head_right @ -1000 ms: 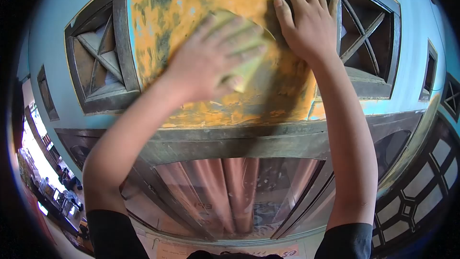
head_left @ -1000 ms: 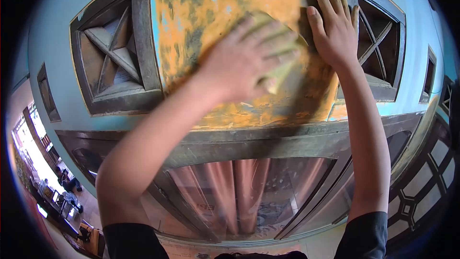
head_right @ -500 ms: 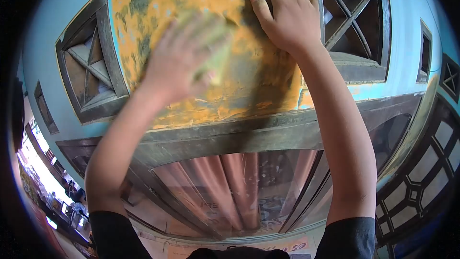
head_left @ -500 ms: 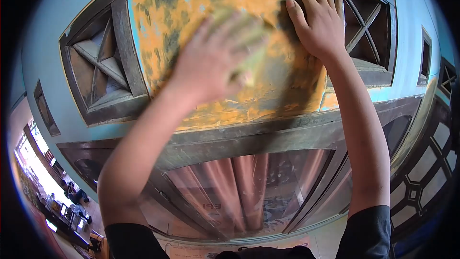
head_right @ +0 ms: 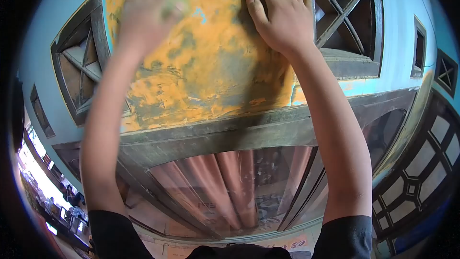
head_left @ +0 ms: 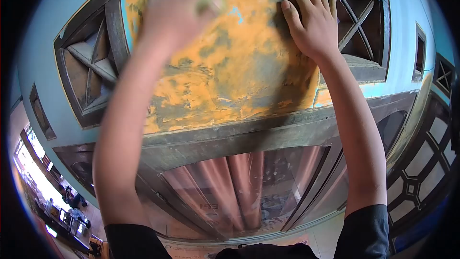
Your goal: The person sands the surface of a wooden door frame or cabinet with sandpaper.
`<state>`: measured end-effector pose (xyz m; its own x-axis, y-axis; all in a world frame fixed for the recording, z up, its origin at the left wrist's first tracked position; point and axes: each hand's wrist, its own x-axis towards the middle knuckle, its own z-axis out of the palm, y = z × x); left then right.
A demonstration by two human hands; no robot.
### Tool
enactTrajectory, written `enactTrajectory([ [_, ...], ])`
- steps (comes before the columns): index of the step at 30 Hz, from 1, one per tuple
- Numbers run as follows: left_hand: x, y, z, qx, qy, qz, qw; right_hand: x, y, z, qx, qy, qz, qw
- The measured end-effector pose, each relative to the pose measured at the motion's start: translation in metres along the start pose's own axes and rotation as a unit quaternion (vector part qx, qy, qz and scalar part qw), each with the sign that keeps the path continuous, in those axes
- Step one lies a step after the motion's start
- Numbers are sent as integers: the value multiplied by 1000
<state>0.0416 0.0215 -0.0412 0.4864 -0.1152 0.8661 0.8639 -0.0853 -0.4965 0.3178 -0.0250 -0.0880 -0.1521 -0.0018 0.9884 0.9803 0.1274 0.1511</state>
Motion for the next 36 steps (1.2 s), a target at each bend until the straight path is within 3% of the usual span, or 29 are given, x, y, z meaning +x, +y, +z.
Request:
enactTrajectory([
  [2, 34, -13, -38, 11, -59, -145, 988, -2, 0, -2, 5, -4, 4, 1000],
  [4, 57, -29, -33, -3, -50, -205, 977, -1, 1, -2, 2, -2, 10, 1000],
  [7, 88, -6, -20, 16, -77, -220, 972, -3, -1, -2, 8, -6, 16, 1000],
  [9, 74, 47, -25, 6, -46, -113, 993, -3, 1, -2, 19, 0, 11, 1000],
  [10, 71, 62, -38, -20, -87, -65, 994, -3, 2, -1, 31, 5, 12, 999],
  [11, 69, 57, -42, -28, -101, -37, 994, -3, 8, 3, 98, 15, 12, 995],
  [13, 70, 36, -41, -26, -97, 3, 995, -6, 17, 22, 42, 85, -15, 995],
  [16, 92, -48, -11, 48, -70, -105, 991, -11, 20, 23, 34, 84, -28, 995],
  [19, 102, -36, -27, 9, -75, -235, 969, -12, 14, 23, 24, 86, -6, 996],
  [21, 100, 21, -33, 15, -43, -203, 978, -13, 17, 23, 28, 79, -4, 996],
  [24, 99, 70, -35, -57, -54, -54, 995, -10, 24, 26, 41, 74, 13, 996],
  [26, 94, 61, -39, -80, -81, -18, 993, -14, 29, 30, 38, 79, 9, 996],
  [29, 97, 22, -39, -33, -81, -38, 995, -18, 26, 23, 15, 89, -21, 996],
  [32, 92, -32, -32, -6, -52, -180, 982, -23, 26, 20, 8, 77, -9, 997],
  [36, 70, -24, -30, -9, -66, -165, 984, -26, 27, 19, 7, 65, 2, 998],
])
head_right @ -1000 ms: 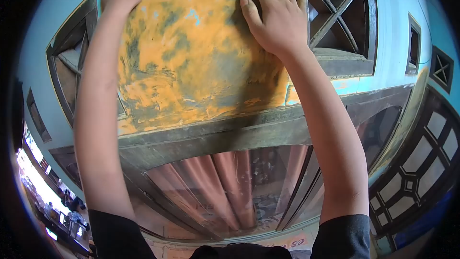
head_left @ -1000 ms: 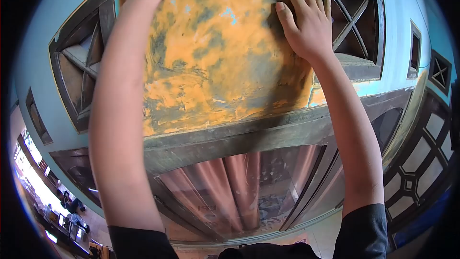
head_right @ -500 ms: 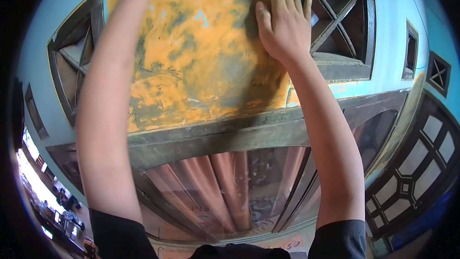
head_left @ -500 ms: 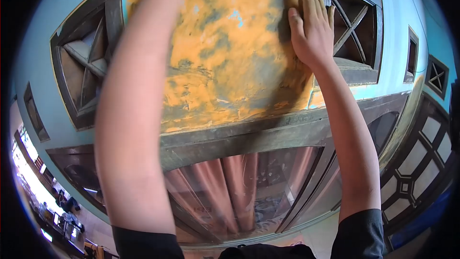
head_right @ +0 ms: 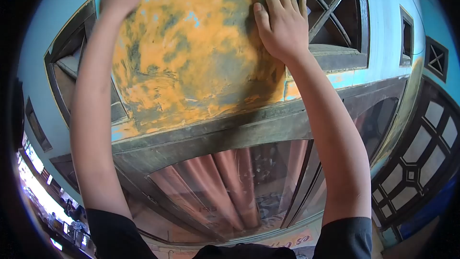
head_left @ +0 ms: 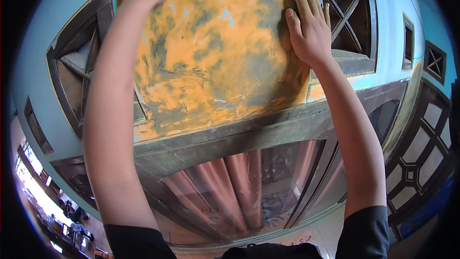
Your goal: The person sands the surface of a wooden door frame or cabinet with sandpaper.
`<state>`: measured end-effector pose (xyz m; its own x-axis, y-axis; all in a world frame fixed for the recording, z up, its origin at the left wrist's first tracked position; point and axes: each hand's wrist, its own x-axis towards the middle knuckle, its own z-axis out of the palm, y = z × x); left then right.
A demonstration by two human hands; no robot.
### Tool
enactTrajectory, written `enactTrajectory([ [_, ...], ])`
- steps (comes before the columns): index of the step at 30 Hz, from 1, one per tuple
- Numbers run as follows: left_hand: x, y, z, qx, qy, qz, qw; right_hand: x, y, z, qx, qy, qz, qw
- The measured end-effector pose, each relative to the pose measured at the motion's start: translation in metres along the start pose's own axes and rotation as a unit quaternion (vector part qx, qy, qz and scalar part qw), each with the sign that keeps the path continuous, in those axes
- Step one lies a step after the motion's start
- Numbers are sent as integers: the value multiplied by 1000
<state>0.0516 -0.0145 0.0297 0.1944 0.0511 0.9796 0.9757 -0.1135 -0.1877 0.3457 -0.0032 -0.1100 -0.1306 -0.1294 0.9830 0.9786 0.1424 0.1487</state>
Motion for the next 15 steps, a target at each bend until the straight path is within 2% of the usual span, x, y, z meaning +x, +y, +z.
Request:
enactTrajectory([
  [2, -20, 17, 3, 21, -8, 80, 997, 3, -5, 0, -21, 23, -2, 1000],
  [3, -39, 32, -16, 8, -47, 127, 991, 4, -8, 3, -43, 50, -6, 998],
  [4, -46, 31, -16, -20, -33, 177, 984, 7, -13, 3, -64, 77, -12, 995],
  [5, -54, 31, -15, -46, -22, 226, 973, 10, -16, 1, -30, 69, -29, 997],
  [7, -54, 12, 40, -123, 107, 328, 931, 15, -28, -4, 40, 52, -62, 996],
  [9, -57, 9, 29, -180, 84, 318, 927, 30, -62, -8, 150, 85, -165, 971],
  [10, -61, 10, 33, -199, 131, 305, 922, 42, -83, -12, 179, 89, -230, 952],
  [11, -67, 3, 27, -211, 53, 303, 928, 52, -99, -12, 195, 75, -274, 939],
  [13, -74, 1, 25, -293, -31, 168, 941, 64, -124, 6, 231, 43, -286, 929],
  [15, -86, -13, 19, -248, -5, 180, 952, 74, -129, 22, 284, 12, -268, 921],
])
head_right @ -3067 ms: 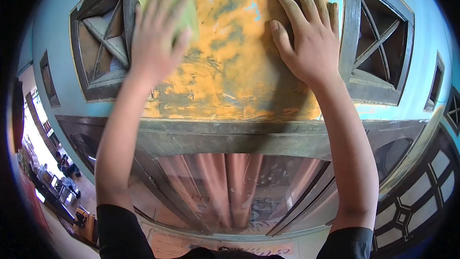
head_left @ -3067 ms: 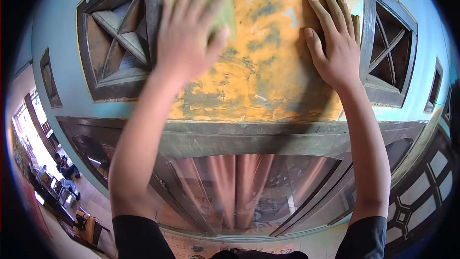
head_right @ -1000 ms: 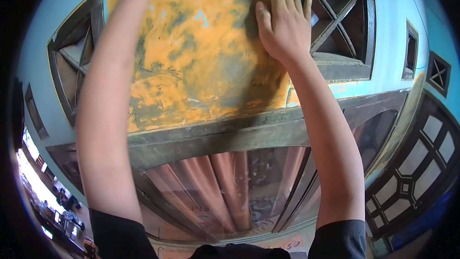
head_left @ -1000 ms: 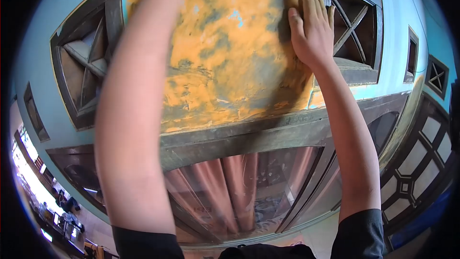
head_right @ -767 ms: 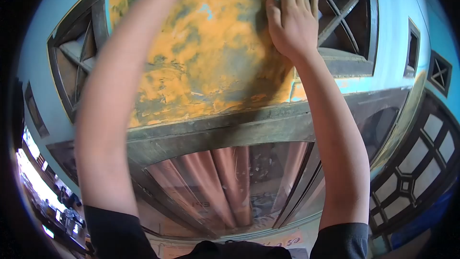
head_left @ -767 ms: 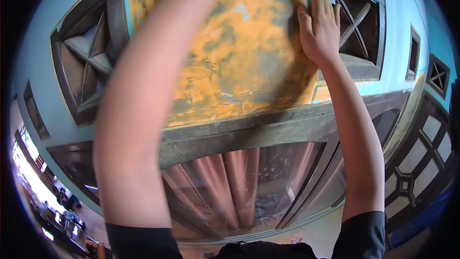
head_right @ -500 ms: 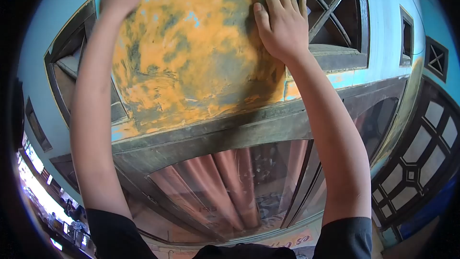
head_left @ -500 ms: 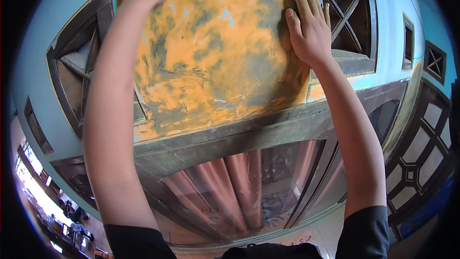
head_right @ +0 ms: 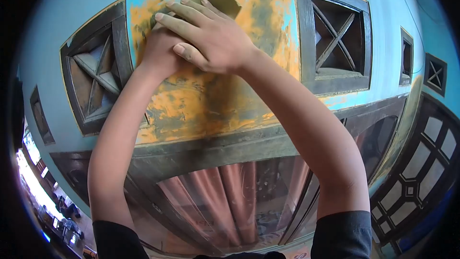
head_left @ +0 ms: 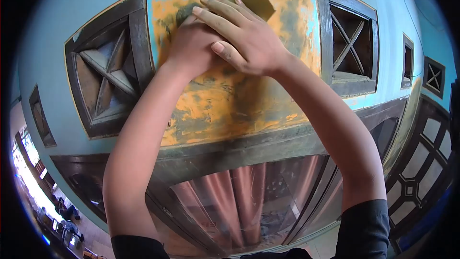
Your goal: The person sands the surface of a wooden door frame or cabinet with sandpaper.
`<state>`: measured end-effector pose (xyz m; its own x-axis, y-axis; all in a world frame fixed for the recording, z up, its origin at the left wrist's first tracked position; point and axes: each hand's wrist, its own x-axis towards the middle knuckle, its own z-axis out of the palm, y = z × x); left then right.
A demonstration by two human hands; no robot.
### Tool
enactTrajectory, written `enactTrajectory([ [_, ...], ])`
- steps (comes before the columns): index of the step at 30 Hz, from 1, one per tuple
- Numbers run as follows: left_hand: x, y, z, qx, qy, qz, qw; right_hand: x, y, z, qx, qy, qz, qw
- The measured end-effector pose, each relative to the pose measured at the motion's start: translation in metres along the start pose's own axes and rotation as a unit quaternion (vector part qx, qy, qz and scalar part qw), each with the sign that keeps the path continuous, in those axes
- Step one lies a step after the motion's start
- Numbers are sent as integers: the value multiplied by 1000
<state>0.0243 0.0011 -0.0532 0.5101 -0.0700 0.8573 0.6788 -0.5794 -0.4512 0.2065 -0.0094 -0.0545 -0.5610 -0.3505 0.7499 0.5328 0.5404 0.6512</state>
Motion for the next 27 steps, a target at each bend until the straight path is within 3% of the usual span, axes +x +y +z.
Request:
enactTrajectory([
  [1, -13, -3, -6, 25, 7, 5, 1000, 4, 5, 5, 31, -7, 11, 999],
  [4, -65, -5, -7, 112, 23, 40, 993, 11, 30, -4, -124, -117, -15, 985],
  [6, -106, 12, -9, 95, -31, -3, 995, 21, 49, -7, -223, -126, -5, 967],
  [8, -136, 25, -8, 83, -72, -46, 993, 50, 57, -20, -290, -120, 105, 944],
  [10, -153, 34, -5, 77, -93, -85, 989, 73, 72, -13, -316, -87, 274, 904],
  [13, -168, 41, 0, 66, -93, -89, 990, 81, 74, 16, -296, -33, 209, 932],
  [16, -167, 40, 1, 58, -76, -90, 991, 67, 42, 17, -272, -160, 9, 949],
  [17, -168, 39, 2, 54, -69, -92, 992, 69, 50, 5, -281, -187, 16, 941],
  [18, -170, 39, 2, 44, -69, -91, 993, 78, 51, -6, -293, -209, 128, 924],
  [19, -169, 40, 2, 41, -67, -97, 992, 80, 65, -12, -274, -99, 198, 936],
  [20, -170, 40, 2, 43, -66, -95, 992, 75, 76, -14, -299, -44, 271, 914],
  [22, -169, 40, 3, 48, -58, -94, 993, 77, 82, -5, -322, 5, 320, 891],
  [26, -171, 37, 4, 32, -42, -87, 995, 58, 39, 6, -297, -162, 64, 939],
  [27, -171, 37, 3, 31, -41, -90, 995, 63, 45, -2, -295, -163, 111, 935],
])
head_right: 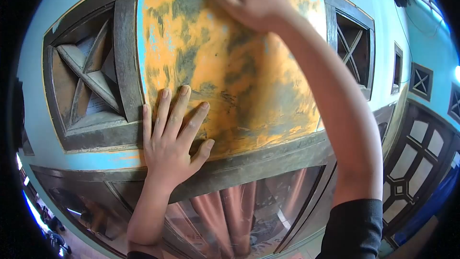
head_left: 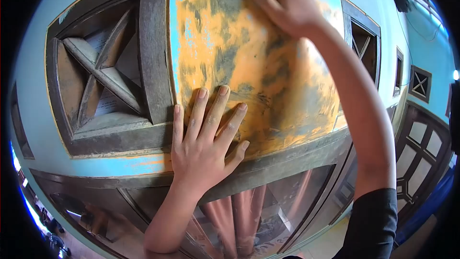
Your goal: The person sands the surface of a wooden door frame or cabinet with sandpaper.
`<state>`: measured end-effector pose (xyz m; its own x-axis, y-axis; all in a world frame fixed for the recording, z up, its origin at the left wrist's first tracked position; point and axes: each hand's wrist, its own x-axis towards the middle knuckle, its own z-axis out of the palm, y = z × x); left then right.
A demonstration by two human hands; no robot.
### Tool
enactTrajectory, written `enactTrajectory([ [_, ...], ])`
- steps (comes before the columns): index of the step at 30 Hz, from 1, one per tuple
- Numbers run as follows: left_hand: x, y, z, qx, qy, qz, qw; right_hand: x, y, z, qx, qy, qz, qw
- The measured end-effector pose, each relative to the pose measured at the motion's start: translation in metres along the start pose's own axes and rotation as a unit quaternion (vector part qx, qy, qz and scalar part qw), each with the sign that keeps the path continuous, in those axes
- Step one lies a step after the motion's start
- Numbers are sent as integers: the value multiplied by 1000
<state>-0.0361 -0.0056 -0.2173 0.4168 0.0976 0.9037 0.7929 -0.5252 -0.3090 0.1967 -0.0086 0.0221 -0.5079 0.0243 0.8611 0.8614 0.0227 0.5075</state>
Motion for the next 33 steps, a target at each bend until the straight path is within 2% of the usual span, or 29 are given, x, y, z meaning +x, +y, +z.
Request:
enactTrajectory([
  [1, -1, 0, -1, -3, -3, 2, 1000, 3, 14, -2, 9, -19, 49, 999],
  [3, -1, 0, -1, -7, -3, 3, 1000, 9, 39, 5, 5, 74, 179, 981],
  [5, 0, 0, 0, -8, 3, -3, 1000, 10, 47, 18, -35, 86, 251, 964],
  [7, 0, 0, 1, -10, 5, -4, 1000, 5, 31, 20, -23, 80, 203, 976],
  [9, -1, 0, 0, -11, 7, -2, 1000, -14, -3, 6, 10, 26, 65, 997],
  [11, 0, -1, 0, -13, 9, -2, 1000, -25, -1, -1, 9, -30, -27, 999],
  [13, -1, -1, -1, -14, 4, 0, 1000, -15, 21, -2, 2, -17, 34, 999],
  [14, 0, 0, -2, -11, 0, 0, 1000, -10, 45, 13, 4, 53, 77, 996],
  [17, 0, -1, -1, -15, 4, -2, 1000, -3, 45, 17, -26, 71, 232, 970],
  [19, -1, 0, 0, -21, 7, -2, 1000, -15, 29, 12, -21, 36, 163, 986],
  [20, -1, 0, 0, -23, 11, -3, 1000, -24, 16, 8, -50, -8, 91, 995],
  [21, 0, -1, 0, -22, 14, 0, 1000, -34, 4, -1, -23, -36, -4, 999],
  [23, -1, 0, 1, -22, 17, 0, 1000, -34, 21, -9, -8, -85, -27, 996],
  [25, 0, 0, 1, -16, 17, -1, 1000, -27, 53, 2, 35, 34, 81, 996],
  [29, 0, 0, 1, -12, 17, -1, 1000, -22, 56, 24, -22, 89, 175, 980],
  [30, 0, 0, 1, -14, 16, 1, 1000, -25, 34, 14, 4, 49, 148, 988],
  [31, 0, 0, 0, -15, 16, 1, 1000, -29, 10, 2, -41, -24, 116, 992],
  [33, 1, 0, 0, -14, 17, 1, 1000, -39, -1, -3, -37, -51, -14, 998],
])
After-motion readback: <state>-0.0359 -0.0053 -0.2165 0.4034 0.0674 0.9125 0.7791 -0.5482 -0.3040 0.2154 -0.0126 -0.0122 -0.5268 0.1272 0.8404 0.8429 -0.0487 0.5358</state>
